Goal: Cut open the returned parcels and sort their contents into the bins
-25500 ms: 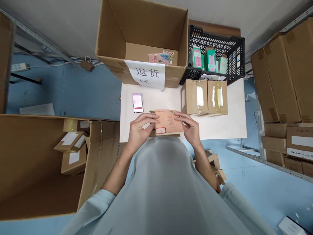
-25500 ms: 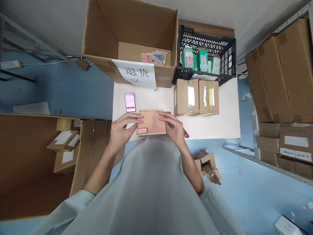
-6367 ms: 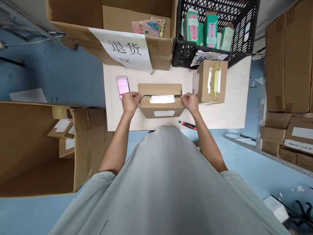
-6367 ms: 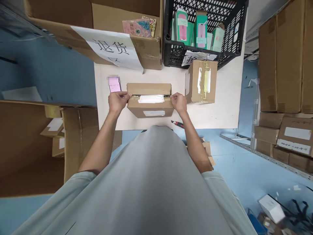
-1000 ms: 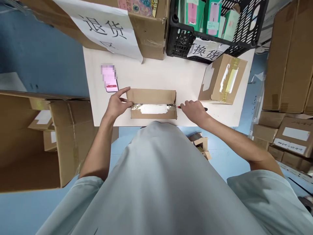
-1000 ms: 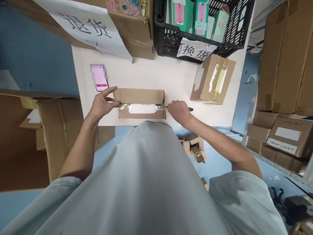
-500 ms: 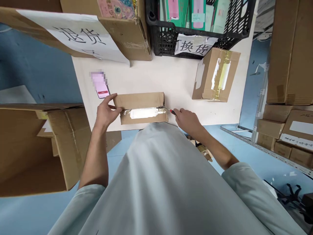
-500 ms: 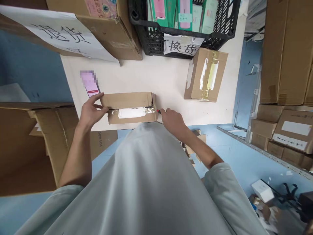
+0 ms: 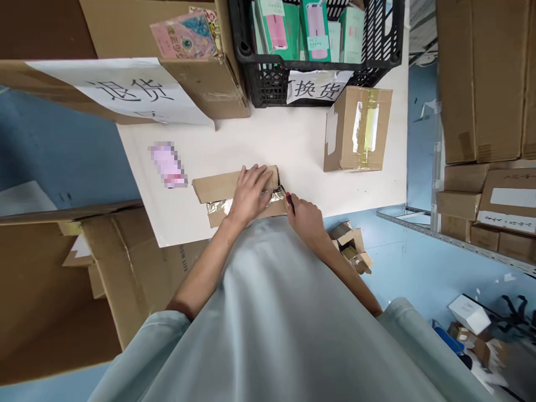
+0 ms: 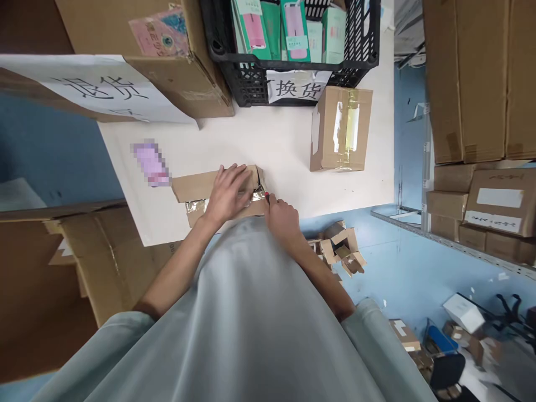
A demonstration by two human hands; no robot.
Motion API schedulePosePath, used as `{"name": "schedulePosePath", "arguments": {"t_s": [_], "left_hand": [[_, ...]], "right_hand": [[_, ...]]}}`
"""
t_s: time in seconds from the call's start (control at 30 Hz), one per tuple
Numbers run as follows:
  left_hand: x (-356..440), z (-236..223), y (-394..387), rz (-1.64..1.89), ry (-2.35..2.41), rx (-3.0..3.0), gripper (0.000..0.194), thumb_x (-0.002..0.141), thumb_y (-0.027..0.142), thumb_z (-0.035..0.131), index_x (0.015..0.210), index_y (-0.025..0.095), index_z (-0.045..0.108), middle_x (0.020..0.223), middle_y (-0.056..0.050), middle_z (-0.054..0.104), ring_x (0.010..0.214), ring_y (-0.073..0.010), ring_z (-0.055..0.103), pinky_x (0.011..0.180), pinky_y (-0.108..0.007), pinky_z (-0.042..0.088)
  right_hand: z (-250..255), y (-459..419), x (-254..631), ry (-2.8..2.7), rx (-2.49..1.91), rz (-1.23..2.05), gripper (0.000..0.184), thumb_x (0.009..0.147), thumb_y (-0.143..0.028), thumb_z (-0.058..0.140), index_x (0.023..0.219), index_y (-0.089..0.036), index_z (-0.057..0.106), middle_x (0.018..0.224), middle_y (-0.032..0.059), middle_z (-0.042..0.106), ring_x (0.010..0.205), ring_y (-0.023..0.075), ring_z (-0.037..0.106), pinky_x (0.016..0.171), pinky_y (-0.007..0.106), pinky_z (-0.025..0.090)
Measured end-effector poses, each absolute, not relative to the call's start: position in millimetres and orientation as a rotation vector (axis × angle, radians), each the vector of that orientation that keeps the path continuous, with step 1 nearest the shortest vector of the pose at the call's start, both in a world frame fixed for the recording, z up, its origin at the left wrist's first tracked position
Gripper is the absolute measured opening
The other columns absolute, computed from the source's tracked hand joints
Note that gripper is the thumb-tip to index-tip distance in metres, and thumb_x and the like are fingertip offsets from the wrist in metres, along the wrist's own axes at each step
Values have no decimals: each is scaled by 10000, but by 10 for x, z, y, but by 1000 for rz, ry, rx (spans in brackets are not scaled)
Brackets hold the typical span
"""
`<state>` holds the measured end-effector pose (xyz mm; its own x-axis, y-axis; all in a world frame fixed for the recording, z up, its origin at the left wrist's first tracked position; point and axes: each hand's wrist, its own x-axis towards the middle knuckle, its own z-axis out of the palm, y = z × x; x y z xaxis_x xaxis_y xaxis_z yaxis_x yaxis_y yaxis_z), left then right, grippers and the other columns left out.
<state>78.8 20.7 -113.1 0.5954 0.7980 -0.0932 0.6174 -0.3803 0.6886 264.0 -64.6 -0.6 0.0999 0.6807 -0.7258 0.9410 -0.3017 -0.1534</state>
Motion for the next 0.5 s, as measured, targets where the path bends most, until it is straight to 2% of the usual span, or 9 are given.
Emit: {"name": "schedulePosePath", "arguments": {"t_s": [0.17, 0.33, 0.5], "left_hand": [[784, -1283, 147, 412, 1091, 2123, 606, 1068, 371, 618, 1659, 257, 554, 1729, -171, 566, 1689, -401, 442, 1443, -739, 197], [775, -1358, 118, 452, 1068, 2124, 524, 1109, 383, 561, 1613, 247, 593, 1729, -190, 567, 1692, -394, 445, 1443, -736, 206], [775, -1399, 142, 477, 1055, 2112, 507, 1108, 369, 555, 1603, 270, 599, 1727, -175, 573, 1688, -384, 447, 1442, -744, 200]], "right_hand": [[0, -643, 2376, 1507, 2058, -931, 411, 1182, -219, 415, 1564, -131, 539, 1308, 230, 803, 1180, 289, 823, 919, 330, 606], [-18, -526, 2215, 1425, 2116, -884, 400, 1146, -100, 396, 1475, -112, 623, 1294, 256, 803, 1212, 291, 828, 937, 337, 614], [-7, -605, 2185, 1346, 2091, -900, 384, 1118, -76, 429, 1400, -112, 688, 1283, 266, 810, 1216, 300, 830, 929, 343, 612]]}}
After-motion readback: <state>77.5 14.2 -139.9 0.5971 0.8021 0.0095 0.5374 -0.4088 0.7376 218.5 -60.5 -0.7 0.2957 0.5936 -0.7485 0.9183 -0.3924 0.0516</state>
